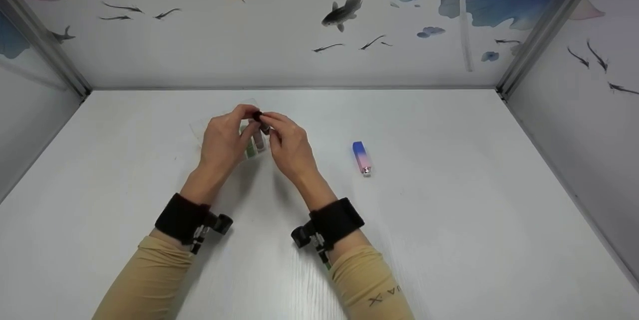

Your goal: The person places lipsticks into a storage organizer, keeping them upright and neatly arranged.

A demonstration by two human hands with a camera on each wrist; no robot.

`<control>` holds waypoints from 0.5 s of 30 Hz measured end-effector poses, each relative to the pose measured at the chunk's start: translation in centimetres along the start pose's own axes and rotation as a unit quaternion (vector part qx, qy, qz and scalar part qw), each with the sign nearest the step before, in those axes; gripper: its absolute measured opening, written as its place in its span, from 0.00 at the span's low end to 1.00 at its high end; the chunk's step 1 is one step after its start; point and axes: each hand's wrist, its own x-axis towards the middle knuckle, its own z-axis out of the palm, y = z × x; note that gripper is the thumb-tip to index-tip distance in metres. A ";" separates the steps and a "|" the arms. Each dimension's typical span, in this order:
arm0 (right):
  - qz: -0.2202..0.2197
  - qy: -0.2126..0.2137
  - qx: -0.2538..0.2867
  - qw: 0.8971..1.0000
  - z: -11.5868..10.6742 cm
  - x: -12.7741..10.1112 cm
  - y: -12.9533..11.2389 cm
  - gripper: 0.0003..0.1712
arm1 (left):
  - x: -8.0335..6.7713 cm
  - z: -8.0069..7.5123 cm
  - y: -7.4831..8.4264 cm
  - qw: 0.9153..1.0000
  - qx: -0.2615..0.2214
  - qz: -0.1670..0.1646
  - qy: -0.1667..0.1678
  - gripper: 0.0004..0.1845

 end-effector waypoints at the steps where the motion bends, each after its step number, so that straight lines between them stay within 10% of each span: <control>1: 0.000 -0.001 -0.002 1.000 0.0 0.0 0.1 0.20 | 0.0 0.1 0.0 1.000 0.001 -0.001 -0.002 0.09; 15: 0.007 -0.035 -0.003 0.999 0.0 0.0 0.5 0.22 | 0.1 0.7 -0.2 0.999 0.033 -0.005 -0.032 0.10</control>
